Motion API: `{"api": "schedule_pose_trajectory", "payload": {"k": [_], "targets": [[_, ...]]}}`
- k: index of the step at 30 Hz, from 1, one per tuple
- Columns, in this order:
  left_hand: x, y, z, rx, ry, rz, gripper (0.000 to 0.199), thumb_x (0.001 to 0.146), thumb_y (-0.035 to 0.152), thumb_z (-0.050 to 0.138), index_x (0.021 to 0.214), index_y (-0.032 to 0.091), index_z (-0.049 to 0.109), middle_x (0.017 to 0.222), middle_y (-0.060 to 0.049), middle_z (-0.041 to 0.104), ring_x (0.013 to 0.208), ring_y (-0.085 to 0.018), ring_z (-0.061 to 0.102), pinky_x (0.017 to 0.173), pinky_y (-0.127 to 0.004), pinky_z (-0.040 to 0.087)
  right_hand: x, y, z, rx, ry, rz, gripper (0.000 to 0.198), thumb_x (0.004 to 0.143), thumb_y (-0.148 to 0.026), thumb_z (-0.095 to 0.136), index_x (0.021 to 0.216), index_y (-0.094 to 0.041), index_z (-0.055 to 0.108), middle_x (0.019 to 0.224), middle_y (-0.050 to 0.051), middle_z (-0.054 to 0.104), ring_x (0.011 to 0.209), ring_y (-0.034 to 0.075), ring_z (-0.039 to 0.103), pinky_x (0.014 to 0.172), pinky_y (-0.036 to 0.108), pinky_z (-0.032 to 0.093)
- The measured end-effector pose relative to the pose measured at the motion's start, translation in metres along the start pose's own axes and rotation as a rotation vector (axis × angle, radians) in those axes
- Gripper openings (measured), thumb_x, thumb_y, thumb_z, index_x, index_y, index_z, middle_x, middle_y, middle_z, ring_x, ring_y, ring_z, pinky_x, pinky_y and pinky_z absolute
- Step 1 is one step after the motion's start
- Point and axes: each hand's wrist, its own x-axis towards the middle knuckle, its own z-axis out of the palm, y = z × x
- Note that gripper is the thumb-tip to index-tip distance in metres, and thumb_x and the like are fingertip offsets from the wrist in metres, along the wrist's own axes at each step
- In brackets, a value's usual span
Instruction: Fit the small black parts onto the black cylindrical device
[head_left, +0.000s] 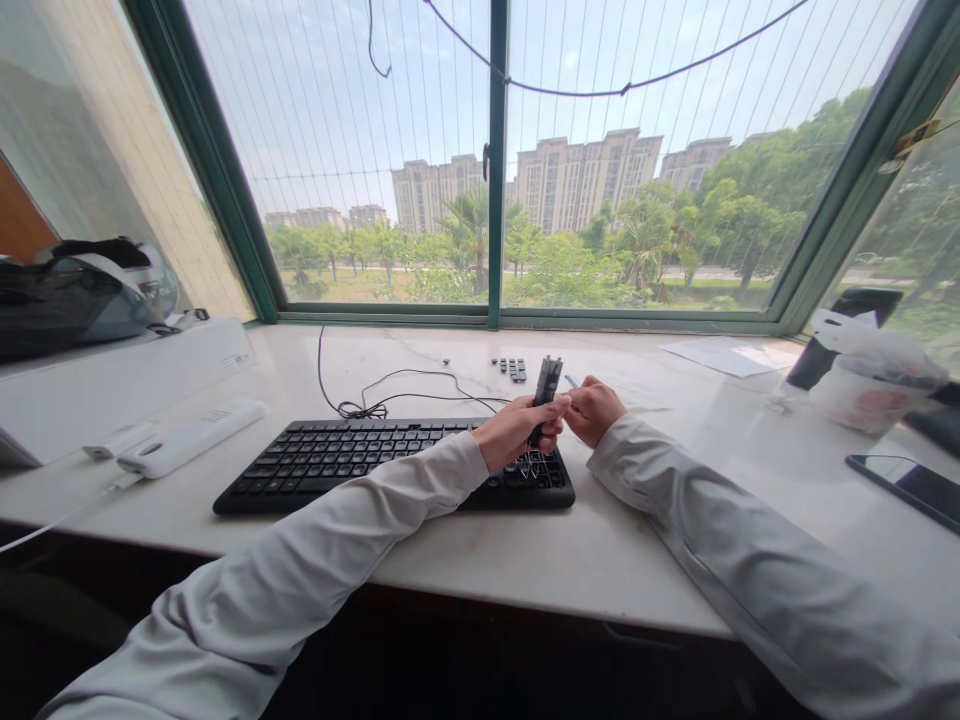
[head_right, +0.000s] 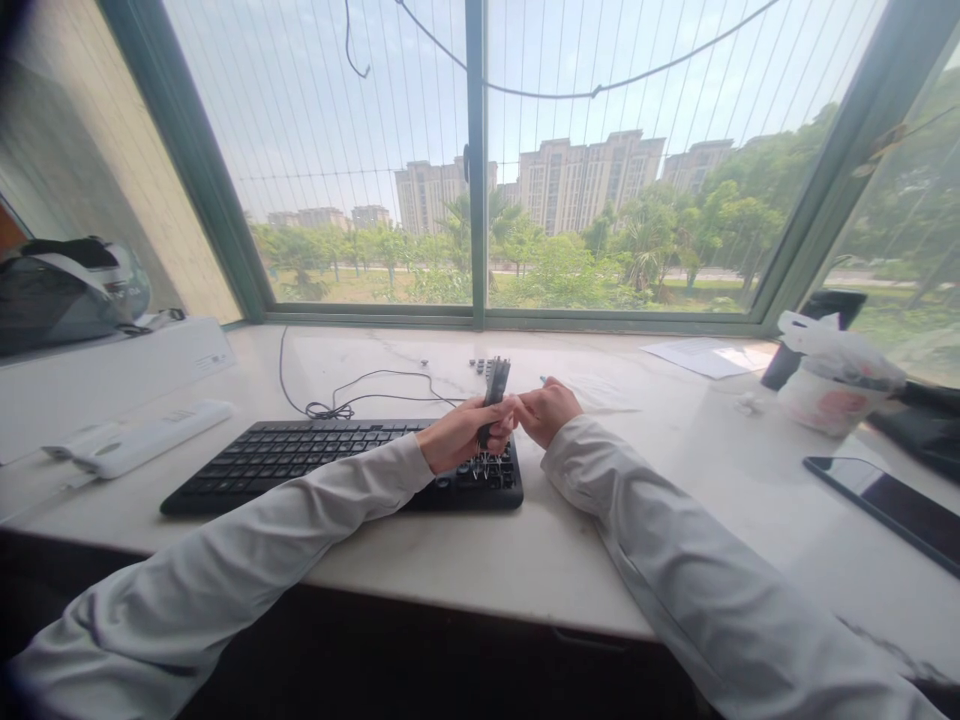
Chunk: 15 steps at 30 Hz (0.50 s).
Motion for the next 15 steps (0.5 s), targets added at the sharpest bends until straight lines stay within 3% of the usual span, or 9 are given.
{"api": "schedule_pose_trajectory", "payload": {"k": [15], "targets": [[0.0010,-0.0011,-0.0059,0.180,-0.132,0.090,0.046,0.072,0.054,0.064,0.066,0.016,0.040,0.061,0.005,0.033,0.053,-0.006,0.034,0.051,-0.023,0.029,-0.0005,0.0016,0.0018,-0.052,0.026,0.004,0.045,0.088,-0.031,0.037,0.049,-0.019,0.057,0.049,0.002,0.059,0.049,0.014,0.043,0.071,0.030,0.035]]}}
